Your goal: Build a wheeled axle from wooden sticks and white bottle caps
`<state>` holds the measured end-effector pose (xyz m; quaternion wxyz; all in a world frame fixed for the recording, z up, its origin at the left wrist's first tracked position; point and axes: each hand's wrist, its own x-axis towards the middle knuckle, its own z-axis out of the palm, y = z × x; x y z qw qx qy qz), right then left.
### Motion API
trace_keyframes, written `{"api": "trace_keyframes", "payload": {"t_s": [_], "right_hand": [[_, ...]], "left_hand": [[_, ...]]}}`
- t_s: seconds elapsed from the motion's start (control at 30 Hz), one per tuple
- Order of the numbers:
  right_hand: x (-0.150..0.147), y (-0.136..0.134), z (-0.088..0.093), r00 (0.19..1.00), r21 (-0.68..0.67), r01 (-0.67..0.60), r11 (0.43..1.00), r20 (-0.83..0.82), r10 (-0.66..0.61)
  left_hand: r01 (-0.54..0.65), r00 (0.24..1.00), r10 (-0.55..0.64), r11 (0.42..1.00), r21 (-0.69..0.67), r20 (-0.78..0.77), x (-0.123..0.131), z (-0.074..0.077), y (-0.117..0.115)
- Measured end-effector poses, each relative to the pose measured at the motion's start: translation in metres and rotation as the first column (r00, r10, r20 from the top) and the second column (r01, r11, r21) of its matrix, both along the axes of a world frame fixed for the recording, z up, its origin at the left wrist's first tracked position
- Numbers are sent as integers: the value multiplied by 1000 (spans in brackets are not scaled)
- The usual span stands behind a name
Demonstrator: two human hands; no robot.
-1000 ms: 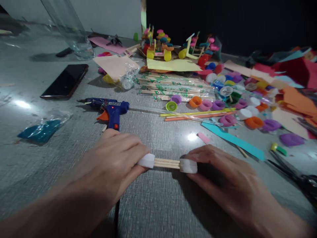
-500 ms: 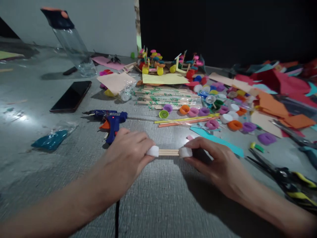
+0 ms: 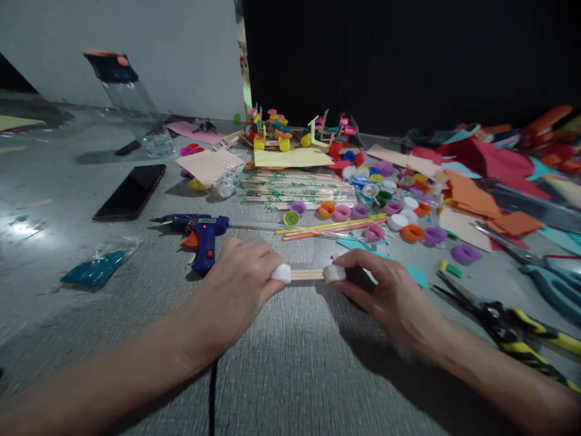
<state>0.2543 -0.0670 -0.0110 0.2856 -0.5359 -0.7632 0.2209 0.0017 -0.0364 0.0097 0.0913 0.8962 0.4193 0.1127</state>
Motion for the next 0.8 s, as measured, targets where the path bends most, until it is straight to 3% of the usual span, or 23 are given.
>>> {"api": "trace_keyframes", "payload": {"t_s": [0.4,0.8], "right_hand": [[5,1,-4,1000,57,12,998,-3,-12],[13,-2,-6,1000,40,4,999,9,-5]], "left_hand": [[3,999,-2,1000,-22,36,8,0,9],[-6,996,0,997,73,87,-4,-5,8]]}}
